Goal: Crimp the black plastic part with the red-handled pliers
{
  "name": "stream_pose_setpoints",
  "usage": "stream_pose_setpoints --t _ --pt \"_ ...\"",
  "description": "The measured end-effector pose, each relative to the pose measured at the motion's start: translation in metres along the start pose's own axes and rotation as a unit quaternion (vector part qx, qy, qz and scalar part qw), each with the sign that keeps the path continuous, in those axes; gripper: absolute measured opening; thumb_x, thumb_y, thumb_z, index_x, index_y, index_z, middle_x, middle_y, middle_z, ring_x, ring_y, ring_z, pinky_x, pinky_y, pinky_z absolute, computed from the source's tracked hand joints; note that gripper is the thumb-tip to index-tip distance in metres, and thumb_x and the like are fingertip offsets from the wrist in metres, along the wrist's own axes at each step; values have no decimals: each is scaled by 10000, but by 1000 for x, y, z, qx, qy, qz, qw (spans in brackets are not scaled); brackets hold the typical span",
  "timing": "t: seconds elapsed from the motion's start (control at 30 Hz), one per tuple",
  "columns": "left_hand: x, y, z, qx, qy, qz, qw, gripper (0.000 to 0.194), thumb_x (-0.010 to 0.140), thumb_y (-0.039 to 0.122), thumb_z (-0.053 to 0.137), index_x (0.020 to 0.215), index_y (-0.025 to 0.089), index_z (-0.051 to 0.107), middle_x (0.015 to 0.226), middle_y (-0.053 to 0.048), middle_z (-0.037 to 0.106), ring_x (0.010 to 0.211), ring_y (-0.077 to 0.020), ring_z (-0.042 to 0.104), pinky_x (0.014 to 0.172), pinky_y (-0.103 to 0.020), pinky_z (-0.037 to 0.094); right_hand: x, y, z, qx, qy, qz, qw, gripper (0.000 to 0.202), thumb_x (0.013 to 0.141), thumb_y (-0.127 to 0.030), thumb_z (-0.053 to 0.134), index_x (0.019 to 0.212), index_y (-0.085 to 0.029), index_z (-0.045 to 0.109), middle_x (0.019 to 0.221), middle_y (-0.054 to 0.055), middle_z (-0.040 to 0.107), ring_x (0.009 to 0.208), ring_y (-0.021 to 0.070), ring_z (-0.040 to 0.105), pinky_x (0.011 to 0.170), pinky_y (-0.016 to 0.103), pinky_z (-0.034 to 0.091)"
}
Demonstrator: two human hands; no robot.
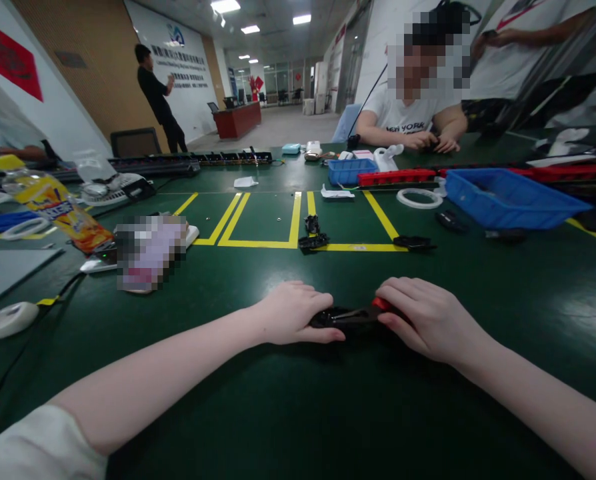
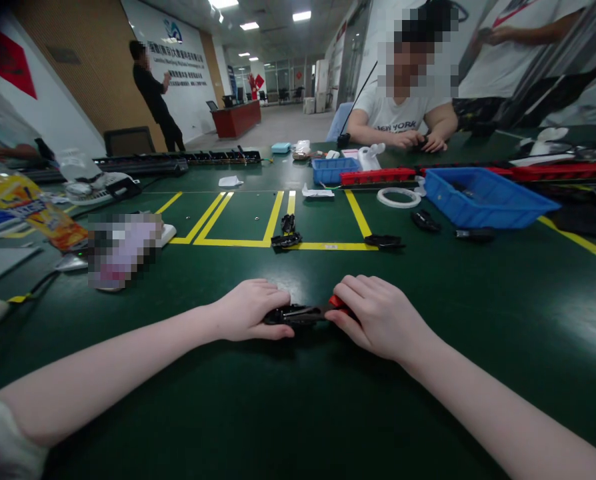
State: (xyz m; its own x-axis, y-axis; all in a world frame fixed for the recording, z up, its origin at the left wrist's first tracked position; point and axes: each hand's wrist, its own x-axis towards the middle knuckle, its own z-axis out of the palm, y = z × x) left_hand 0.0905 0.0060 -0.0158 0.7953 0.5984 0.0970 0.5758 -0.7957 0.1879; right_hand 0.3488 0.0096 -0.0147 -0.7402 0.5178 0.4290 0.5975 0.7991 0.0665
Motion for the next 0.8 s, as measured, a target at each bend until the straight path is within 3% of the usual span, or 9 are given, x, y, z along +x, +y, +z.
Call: stream_pose_setpoints --t 0.33,0.53,0.7,0.8 --pt "1 3 -2 -6 -17 -6 1000 475 914 630 395 820 180 513 716 -8 582 632 -159 537 600 -275 365 -2 7 3 7 -6 3 1000 371 955 -430 332 847 -175 578 788 85 623 665 188 549 596 318 400" --pt "-1 4 -4 -3 -20 -5 1000 468 925 617 379 851 179 528 741 -19 592 651 -168 543 612 -278 367 -1 -1 1 9 -17 21 1000 383 959 -432 331 838 -173 586 794 86 620 669 182 550 605 316 403" --pt "0 3 -2 1 -15 -1 1000 448 925 604 391 858 183 528 748 -18 596 679 -180 553 636 -286 373 0 -7 0 -5 -12 21 1000 402 868 -545 490 847 -155 584 816 102 613 687 201 556 608 325 422" --pt "-1 2 -1 0 -14 0 1000 446 930 598 380 849 184 526 740 -16 590 673 -178 547 636 -286 370 0 -7 2 -13 -12 24 1000 343 817 -498 570 827 -156 576 815 98 607 693 205 558 616 328 432"
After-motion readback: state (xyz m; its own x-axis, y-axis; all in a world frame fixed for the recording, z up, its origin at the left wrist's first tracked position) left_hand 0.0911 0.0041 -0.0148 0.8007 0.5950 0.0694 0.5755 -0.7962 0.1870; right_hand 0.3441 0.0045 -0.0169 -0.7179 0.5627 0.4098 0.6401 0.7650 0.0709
